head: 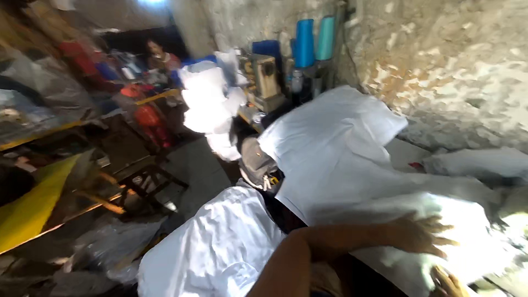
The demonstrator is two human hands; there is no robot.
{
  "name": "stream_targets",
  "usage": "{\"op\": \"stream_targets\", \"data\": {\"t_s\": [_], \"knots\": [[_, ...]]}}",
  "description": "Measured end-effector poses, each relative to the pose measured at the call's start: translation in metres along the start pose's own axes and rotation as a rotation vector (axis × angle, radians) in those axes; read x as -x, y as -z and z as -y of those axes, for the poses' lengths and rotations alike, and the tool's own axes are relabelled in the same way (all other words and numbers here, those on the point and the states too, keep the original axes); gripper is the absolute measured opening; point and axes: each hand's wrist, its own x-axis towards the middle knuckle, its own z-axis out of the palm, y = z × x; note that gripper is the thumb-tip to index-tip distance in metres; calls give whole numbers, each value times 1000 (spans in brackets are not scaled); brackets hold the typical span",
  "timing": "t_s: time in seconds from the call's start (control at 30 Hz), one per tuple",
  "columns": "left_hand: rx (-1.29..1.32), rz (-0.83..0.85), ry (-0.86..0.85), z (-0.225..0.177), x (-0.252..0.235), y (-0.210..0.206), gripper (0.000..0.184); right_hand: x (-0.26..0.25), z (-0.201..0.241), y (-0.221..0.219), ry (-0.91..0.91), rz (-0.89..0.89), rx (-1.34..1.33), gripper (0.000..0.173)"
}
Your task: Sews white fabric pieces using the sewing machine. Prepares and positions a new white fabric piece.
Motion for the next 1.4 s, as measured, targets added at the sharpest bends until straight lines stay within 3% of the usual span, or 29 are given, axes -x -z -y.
{"op": "stream_targets", "data": {"t_s": [0.07,0.13,0.2,0.3,0.47,0.57,0.67,0.73,0.87,0.93,1.0,1.1,1.2,1.3,1.4], "knots": [[0,26,-16,2,5,9,51,3,-1,-3,145,-8,64,7],[33,41,-47,4,8,18,57,10,6,-1,289,33,68,17],[118,22,-105,5,7,21,45,16,14,1,338,70,13,18],[275,-3,-156,-8,6,31,25,18,13,7,278,101,-46,18],[202,42,36,-33,-4,41,18,21,7,8,112,145,-159,14],[111,98,55,-37,-14,50,22,18,19,16,134,130,-174,16],[-31,273,130,-37,-25,62,41,13,26,26,223,131,-131,15],[47,338,143,-33,-35,68,41,12,28,30,298,167,-99,20],[356,47,147,-32,-41,52,19,0,26,30,232,80,-67,44],[291,-90,117,-33,-47,35,16,-13,18,30,191,-5,-36,54],[145,-93,106,-34,-52,27,18,-20,16,30,176,-32,-26,55],[-120,57,114,-36,-49,34,26,-16,19,31,221,10,-19,39],[-302,212,106,-23,-43,45,58,-6,24,36,296,97,-16,31],[6,317,149,-14,-46,63,50,0,27,40,363,152,2,28],[336,205,263,-20,-50,59,26,-7,22,38,284,79,15,44]]}}
